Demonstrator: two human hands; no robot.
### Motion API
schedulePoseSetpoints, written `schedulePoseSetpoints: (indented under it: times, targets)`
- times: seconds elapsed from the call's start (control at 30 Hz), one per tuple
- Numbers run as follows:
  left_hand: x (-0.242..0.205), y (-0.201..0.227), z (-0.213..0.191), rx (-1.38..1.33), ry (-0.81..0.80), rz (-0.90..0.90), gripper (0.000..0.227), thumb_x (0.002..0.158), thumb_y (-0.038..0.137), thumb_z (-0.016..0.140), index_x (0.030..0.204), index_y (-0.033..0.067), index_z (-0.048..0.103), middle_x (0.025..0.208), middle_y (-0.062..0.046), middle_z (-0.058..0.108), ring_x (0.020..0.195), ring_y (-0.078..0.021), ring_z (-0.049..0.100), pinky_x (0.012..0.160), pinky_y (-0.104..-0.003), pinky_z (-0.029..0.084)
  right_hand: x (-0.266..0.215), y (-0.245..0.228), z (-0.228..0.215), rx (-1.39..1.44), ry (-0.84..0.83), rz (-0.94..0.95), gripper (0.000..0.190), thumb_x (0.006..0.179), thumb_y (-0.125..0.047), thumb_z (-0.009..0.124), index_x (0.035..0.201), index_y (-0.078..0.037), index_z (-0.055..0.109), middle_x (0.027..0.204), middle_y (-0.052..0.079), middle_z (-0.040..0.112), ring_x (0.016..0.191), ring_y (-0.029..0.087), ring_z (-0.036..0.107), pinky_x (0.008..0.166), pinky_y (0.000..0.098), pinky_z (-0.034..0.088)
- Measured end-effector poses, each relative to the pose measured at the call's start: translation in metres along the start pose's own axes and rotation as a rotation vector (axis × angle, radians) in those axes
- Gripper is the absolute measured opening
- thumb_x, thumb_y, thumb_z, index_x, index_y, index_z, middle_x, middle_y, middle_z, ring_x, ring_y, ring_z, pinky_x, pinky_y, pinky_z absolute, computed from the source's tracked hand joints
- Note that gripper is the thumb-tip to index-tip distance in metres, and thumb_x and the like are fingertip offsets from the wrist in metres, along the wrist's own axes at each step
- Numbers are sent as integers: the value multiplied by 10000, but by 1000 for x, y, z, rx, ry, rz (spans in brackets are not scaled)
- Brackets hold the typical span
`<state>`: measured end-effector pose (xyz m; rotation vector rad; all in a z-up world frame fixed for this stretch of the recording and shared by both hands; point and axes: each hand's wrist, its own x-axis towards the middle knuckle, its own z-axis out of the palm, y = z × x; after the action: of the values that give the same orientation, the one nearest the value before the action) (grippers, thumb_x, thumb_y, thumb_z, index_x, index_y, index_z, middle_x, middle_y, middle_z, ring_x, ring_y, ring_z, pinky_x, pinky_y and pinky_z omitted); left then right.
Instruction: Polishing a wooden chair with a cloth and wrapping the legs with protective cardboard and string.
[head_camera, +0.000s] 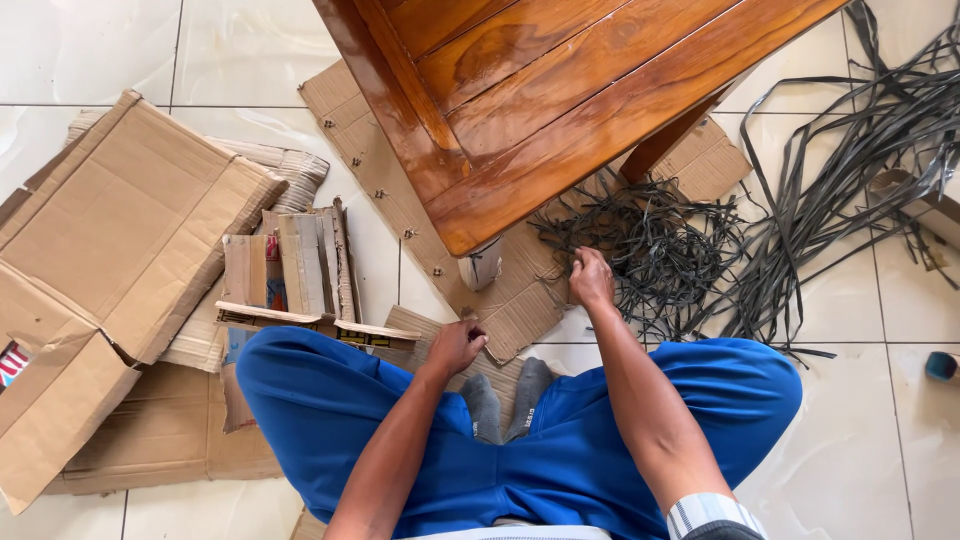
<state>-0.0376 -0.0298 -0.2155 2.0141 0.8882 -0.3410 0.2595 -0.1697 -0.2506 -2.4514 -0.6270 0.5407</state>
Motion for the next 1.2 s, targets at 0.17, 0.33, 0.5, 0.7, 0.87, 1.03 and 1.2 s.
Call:
schedulePoseSetpoints:
  times: [0.17, 0.33, 0.5, 0.7, 0.87, 1.03, 1.2]
  targets:
    - [-1, 11, -7, -49, 48, 26, 272, 898, 369, 654, 1069, 198, 779, 1049, -120, 780, 1055, -355, 727, 926, -508, 574, -21, -32, -15, 95, 112, 15, 205, 876, -351, 690, 1050, -331, 796, 1034, -14, 751, 1033, 295, 699, 914, 459, 563]
    - [-15, 30, -21, -194, 130, 67, 264, 911, 347, 682, 1101, 189, 776, 1032, -125, 784, 1034, -352, 736, 913, -500, 575, -57, -69, -30, 293, -11, 47, 329, 781, -337, 792, 1108, -335, 762, 878, -3, 782, 896, 205, 748, 781, 373, 587]
    - [-28, 47, -28, -440, 170, 133, 329, 959, 386, 671, 1198, 174, 749, 1024, -151, 781, 1019, -346, 741, 934, -498, 570, -95, -100, -31, 689, -336, 4, 273, 781, -100, 820, 1054, -81, 807, 802, 33, 743, 723, 65, 602, 656, 212, 529]
    - [-14, 42, -4, -1083, 110, 75, 302, 896, 243, 809, 1091, 18, 756, 825, -87, 695, 689, -109, 628, 634, -213, 555, -127, -123, -26, 807, -658, 48, 128, 884, -26, 752, 1011, -31, 732, 802, 82, 741, 671, 109, 696, 607, 196, 552]
    - [-12, 33, -9, -1196, 228, -22, 210, 883, 233, 810, 891, 39, 730, 777, -75, 704, 651, -88, 648, 608, -182, 562, -133, -122, -32, 701, -664, 25, 69, 898, -66, 727, 962, -68, 700, 758, 30, 672, 594, 54, 539, 507, 161, 382]
    - [-6, 25, -19, -1324, 382, -58, 160, 890, 207, 801, 863, 69, 725, 774, -64, 707, 643, -91, 672, 614, -200, 604, -123, -109, -44, 594, -648, -78, 57, 884, -92, 758, 934, -83, 730, 732, 27, 683, 689, 67, 569, 613, 185, 384]
    - [-13, 29, -28, -1375, 476, -33, 151, 899, 202, 808, 913, 66, 745, 778, -90, 704, 643, -102, 635, 607, -220, 573, -119, -105, -54, 506, -639, -107, 66, 888, -70, 738, 953, -70, 750, 744, 55, 717, 713, 97, 597, 664, 220, 411]
